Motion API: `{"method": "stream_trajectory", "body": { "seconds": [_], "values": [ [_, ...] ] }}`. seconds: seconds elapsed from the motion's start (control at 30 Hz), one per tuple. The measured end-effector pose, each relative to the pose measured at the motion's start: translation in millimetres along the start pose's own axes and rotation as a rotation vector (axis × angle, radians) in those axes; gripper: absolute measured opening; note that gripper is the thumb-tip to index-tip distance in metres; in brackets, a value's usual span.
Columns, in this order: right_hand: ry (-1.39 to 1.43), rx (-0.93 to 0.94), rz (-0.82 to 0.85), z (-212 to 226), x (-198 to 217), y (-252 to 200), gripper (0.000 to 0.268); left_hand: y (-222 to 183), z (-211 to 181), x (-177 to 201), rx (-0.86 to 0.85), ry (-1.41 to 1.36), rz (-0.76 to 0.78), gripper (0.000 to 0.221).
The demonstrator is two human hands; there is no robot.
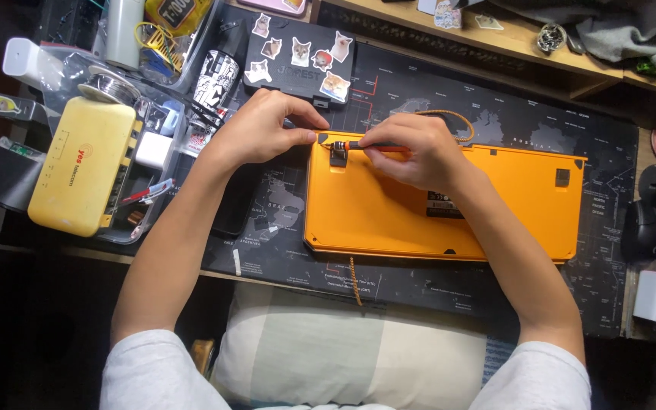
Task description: Disassembling an orange mechanical keyboard by removing screws from the back and prying the case open.
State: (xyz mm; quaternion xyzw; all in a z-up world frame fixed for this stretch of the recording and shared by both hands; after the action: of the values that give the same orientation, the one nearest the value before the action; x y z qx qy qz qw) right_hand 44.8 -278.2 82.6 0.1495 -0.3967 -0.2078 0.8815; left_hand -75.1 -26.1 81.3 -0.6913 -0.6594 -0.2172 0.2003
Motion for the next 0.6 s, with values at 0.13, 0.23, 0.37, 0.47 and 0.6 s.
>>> {"method": "stream_trajectory", "body": {
  "seconds": [0.13, 0.23, 0.37, 0.47, 0.6],
  "values": [
    [-0.102, -0.013, 0.03, 6, -1, -3, 0.019, -1, 0, 0, -0.001, 0.006, 0.008, 0.022],
    [-0.142, -0.019, 0.046, 15, -1, 0, 0.017, -1, -1, 0, 0.01, 0.006, 0.011, 0.022],
    [-0.228, -0.03, 0.067, 22, -6, -5, 0.018, -1, -2, 0, 0.01, 0.011, 0.006, 0.022],
    [-0.387, 0.003, 0.062, 34, -16, -9, 0.018, -1, 0, -1, 0.019, 0.005, 0.002, 0.021],
    [-0.655, 0.015, 0.09, 57, -34, -13, 0.014, 0, 3, -2, 0.013, 0.011, -0.009, 0.021]
  ]
}}
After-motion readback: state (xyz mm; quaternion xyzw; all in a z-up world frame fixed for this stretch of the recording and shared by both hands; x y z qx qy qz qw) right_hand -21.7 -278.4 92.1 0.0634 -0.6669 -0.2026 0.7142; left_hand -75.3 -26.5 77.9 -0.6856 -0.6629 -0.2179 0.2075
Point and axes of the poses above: each hand's wrist, its own y-axis towards the middle knuckle, its own x-axis out of the back of the hand, z = x × y, the point moved 2 cm from there along y, towards the middle knuckle, and after that the axes turned 3 degrees about y, right-handed, at the moved point
